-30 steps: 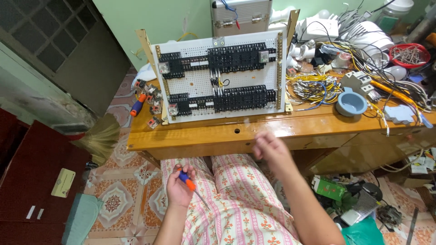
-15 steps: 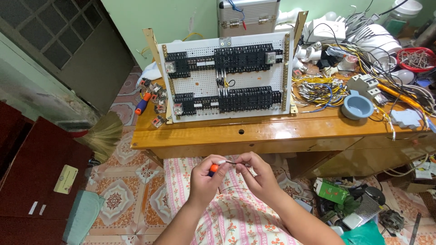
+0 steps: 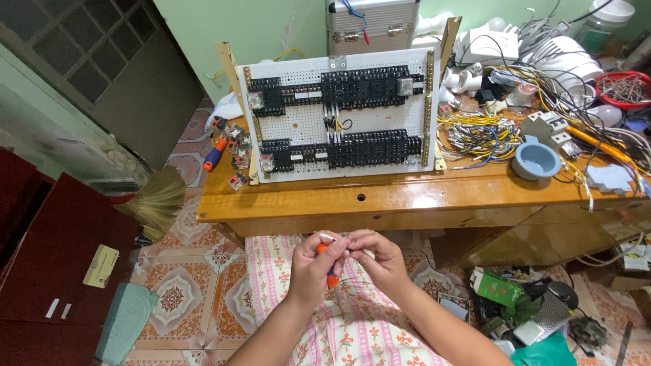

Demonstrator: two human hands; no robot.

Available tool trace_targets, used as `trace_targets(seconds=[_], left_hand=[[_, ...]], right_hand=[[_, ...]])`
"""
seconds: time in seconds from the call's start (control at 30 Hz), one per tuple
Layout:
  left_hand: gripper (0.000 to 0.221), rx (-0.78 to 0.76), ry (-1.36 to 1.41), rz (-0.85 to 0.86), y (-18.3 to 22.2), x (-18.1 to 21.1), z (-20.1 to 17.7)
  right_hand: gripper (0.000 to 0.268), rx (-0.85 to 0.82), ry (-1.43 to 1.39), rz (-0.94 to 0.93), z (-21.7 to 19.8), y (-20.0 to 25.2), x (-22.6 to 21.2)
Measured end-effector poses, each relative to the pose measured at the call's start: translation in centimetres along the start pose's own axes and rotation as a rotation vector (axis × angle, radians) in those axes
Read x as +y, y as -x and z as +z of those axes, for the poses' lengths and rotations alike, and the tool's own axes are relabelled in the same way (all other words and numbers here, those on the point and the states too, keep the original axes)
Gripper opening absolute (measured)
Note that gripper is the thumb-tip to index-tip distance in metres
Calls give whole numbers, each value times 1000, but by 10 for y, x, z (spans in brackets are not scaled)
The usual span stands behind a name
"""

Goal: The person is wiring an electrical panel by adjusting terminal blocks with a screwdriver and inserting wires into the slots.

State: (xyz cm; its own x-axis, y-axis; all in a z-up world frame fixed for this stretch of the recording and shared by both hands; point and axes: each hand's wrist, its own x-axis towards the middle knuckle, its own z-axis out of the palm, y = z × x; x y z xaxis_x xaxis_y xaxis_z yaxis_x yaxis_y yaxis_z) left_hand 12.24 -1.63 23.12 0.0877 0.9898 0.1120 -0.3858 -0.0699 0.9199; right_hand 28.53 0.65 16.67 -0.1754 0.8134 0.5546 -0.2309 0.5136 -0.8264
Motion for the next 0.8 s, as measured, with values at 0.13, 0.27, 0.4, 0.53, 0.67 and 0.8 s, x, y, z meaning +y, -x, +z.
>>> trace_targets(seconds=[0.13,0.27,0.4,0.53,0.67,0.8], left_hand=[[21,-18,-458,308,0,21,3],[19,-47,-650,384,0,23,0],[13,-138,-805,456,-3,6,-2],[23,-114,-836,539,-3,-1,2],[15,-116,-920,575,-3,-3,0],[16,-141,-1067,748,-4,-18,-4]], right_hand=[[13,-16,279,-79,-4,-3,-6],[21,-80,245,-15,-2,-16,-38],[22,-99,233,-120,-3,-28,-53],[9,-79,327,-105,-2,-34,-67],[9,-98,393,-48,-2,-34,-75],[11,-86,405,144,-6,-33,-67]])
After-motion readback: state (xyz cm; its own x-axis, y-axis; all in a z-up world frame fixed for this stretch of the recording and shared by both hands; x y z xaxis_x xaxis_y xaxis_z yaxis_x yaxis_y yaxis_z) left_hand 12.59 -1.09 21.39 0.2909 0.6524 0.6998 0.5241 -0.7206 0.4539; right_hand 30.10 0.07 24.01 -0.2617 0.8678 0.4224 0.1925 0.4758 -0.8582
